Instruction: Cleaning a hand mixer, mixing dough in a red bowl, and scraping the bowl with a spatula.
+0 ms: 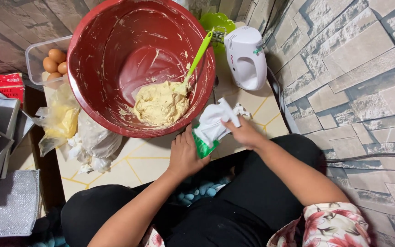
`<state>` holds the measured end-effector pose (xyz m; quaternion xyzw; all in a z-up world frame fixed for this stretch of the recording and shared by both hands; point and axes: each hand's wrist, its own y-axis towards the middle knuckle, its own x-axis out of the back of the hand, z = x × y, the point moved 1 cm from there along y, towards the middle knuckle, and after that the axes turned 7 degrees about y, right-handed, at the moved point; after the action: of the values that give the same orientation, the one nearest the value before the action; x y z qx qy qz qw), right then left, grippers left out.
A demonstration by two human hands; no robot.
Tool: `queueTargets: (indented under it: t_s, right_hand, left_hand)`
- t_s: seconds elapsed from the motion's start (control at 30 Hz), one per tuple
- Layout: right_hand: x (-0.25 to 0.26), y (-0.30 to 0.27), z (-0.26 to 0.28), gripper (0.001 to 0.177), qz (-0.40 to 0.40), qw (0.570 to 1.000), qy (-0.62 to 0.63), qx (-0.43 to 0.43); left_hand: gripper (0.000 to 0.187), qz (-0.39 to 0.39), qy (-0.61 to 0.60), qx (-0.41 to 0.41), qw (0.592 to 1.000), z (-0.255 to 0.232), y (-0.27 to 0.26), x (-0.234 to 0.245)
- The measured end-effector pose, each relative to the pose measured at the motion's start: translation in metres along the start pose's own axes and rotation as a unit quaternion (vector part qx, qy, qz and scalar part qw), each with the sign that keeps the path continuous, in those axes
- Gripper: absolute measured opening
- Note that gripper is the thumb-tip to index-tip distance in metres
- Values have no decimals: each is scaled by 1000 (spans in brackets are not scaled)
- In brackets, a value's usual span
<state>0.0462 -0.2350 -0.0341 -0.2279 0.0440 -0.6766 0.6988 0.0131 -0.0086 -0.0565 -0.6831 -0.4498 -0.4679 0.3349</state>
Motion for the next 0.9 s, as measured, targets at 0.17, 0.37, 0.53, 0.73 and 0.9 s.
queueTargets:
  t_s: [0.17, 0.37, 0.53, 0.73, 0.9]
  right_hand:
    - [78, -28, 33, 26, -38, 973, 223, -46]
    - [178, 2, -1, 21, -11, 995, 5, -95]
    - [225, 75, -82, 44, 7, 969, -208, -134]
    - [175, 75, -37, 57, -23, 831, -538, -139]
    - [150, 57, -28, 45, -60, 748, -657, -78]
  left_hand:
    - [128, 17, 50, -28, 998, 3, -2, -5]
    - [126, 32, 55, -72, 995, 4, -2, 1]
    - [124, 44, 23, -101, 994, -6, -5, 27]
    - [115, 12, -16, -149, 989, -8, -29, 74]
    - [110, -3, -63, -168, 984, 26, -69, 152]
